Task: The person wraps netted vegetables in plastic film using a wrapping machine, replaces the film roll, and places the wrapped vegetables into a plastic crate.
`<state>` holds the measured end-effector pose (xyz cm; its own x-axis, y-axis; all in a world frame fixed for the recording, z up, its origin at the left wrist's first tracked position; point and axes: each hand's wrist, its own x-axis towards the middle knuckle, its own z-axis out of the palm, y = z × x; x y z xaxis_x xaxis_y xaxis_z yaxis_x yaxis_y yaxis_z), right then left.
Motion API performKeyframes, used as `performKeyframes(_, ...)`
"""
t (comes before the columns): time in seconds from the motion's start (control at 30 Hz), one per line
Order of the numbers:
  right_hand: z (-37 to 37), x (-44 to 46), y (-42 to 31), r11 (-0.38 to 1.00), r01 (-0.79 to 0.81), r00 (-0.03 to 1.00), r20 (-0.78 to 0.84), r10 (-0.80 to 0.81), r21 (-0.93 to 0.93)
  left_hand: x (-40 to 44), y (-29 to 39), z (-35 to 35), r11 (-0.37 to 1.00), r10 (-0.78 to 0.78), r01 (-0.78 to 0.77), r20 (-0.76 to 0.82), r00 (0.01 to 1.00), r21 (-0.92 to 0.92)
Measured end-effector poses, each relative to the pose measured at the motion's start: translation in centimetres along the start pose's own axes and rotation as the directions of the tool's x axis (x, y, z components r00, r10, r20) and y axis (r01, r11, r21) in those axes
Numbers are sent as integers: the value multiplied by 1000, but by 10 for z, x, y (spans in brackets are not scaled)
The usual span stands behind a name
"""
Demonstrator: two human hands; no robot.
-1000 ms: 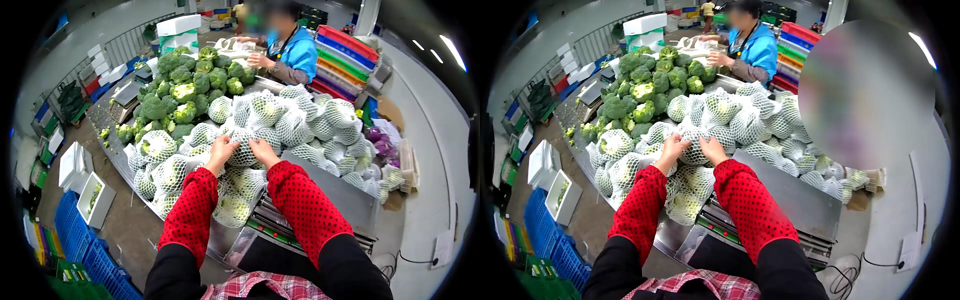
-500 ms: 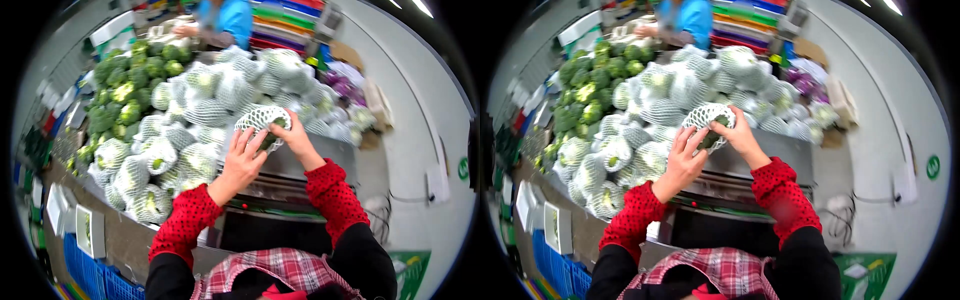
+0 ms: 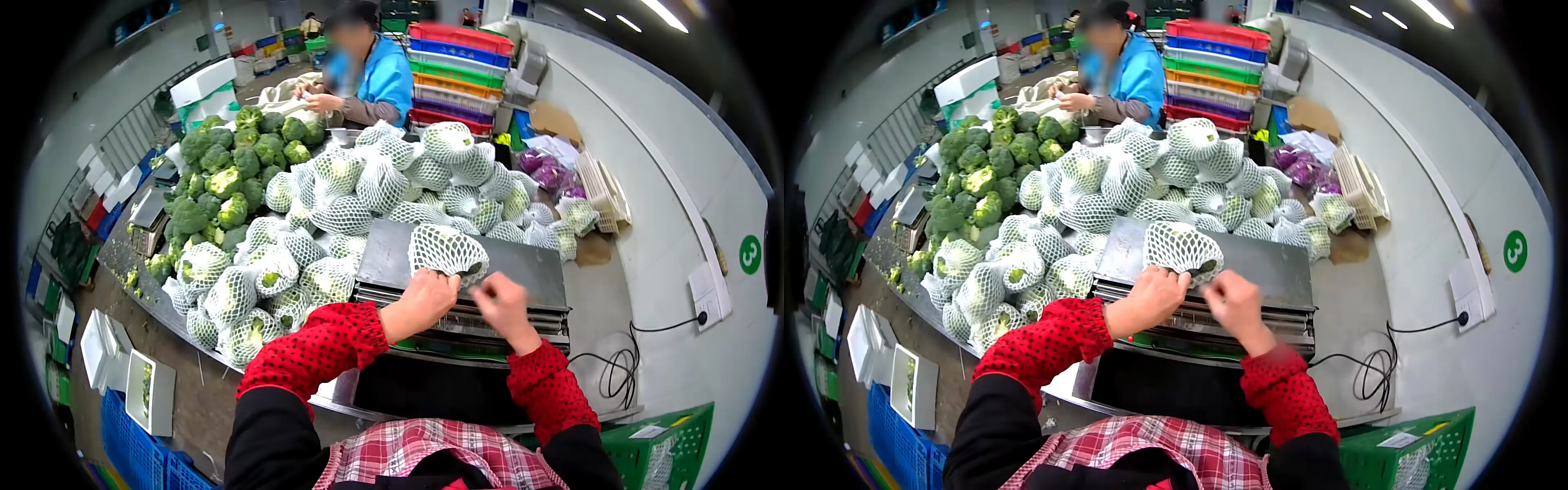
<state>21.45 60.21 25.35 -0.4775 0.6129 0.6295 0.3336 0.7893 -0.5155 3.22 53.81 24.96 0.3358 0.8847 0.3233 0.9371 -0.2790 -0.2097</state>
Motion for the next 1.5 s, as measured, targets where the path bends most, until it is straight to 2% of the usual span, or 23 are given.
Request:
performKeyframes(0.03,8,7,-5,961,271,963,-6,-271,64,2,0,-2,1000,-13,13,-3,1000,5)
performKeyframes(0.1,12,10,-13,898,428,901,127,-415,-102,4,-1,-7,996,-26,32,69,997,-83)
performKeyframes(0.23,20,2,-4,903,388,917,172,-359,-183,-12,-4,-32,996,81,-85,-154,985,-19)
performKeyframes(0.3,25,-3,1,897,314,917,343,-202,-311,-16,0,-18,991,133,-133,-104,986,9)
performKeyframes(0.37,31,-3,6,829,395,880,422,-219,-395,-13,-2,-15,997,40,-44,-79,996,-58)
performKeyframes(0.43,16,4,2,856,441,867,374,-329,-271,-13,-6,-24,987,-34,24,-65,997,-158)
performKeyframes(0.57,-41,3,-31,960,266,939,245,-239,-82,-34,-14,-41,946,-98,-53,-436,894,-320)
performKeyframes(0.63,-59,1,-28,968,-233,948,246,204,97,-48,-25,-50,919,-227,-24,-579,783,-393)
performKeyframes(0.7,-40,12,2,908,-403,910,162,382,119,-39,-33,-47,728,-570,346,-241,786,-592)
performKeyframes(0.73,-16,18,22,821,-506,861,205,465,265,-30,-39,-30,515,-643,424,-9,766,-745)
performKeyframes(0.8,9,25,28,700,-586,809,243,535,408,-6,-45,11,-52,-538,444,400,742,-895)
performKeyframes(0.83,13,29,24,765,-510,860,240,450,392,2,-38,15,108,-597,483,332,730,-869)
performKeyframes(0.9,6,31,20,820,-442,894,252,370,364,12,-31,29,-147,-581,305,332,743,-941)
performKeyframes(0.97,-11,25,17,978,-205,977,70,203,25,18,-17,26,-317,-564,215,366,741,-924)
performKeyframes(1.03,-2,11,36,991,-11,997,77,22,-136,15,-19,48,-352,-477,294,440,761,-889)
performKeyframes(1.13,-18,9,24,996,30,984,176,-15,-81,7,-30,51,-99,-485,382,380,788,-919)
performKeyframes(1.23,-63,-7,35,959,-262,965,-2,263,106,-23,-37,33,63,-586,279,191,787,-958)
performKeyframes(1.27,-79,-22,47,925,-377,926,-12,378,50,-39,-44,24,381,-614,390,86,784,-838)
performKeyframes(1.3,-94,-38,61,881,-411,897,67,437,-235,-54,-47,14,637,-612,475,-23,791,-607)
performKeyframes(1.33,-102,-51,65,766,-444,810,158,565,-465,-64,-44,1,714,-588,573,99,803,-402)
performKeyframes(1.37,-102,-55,68,766,-448,810,154,566,-460,-70,-42,-8,773,-573,611,224,788,-170)
performKeyframes(1.43,-99,-57,71,620,-394,542,372,753,-679,-70,-35,-5,835,-516,549,290,806,-41)
performKeyframes(1.5,-88,-54,71,659,-451,534,411,739,-601,-65,-32,12,815,-477,569,427,768,-114)
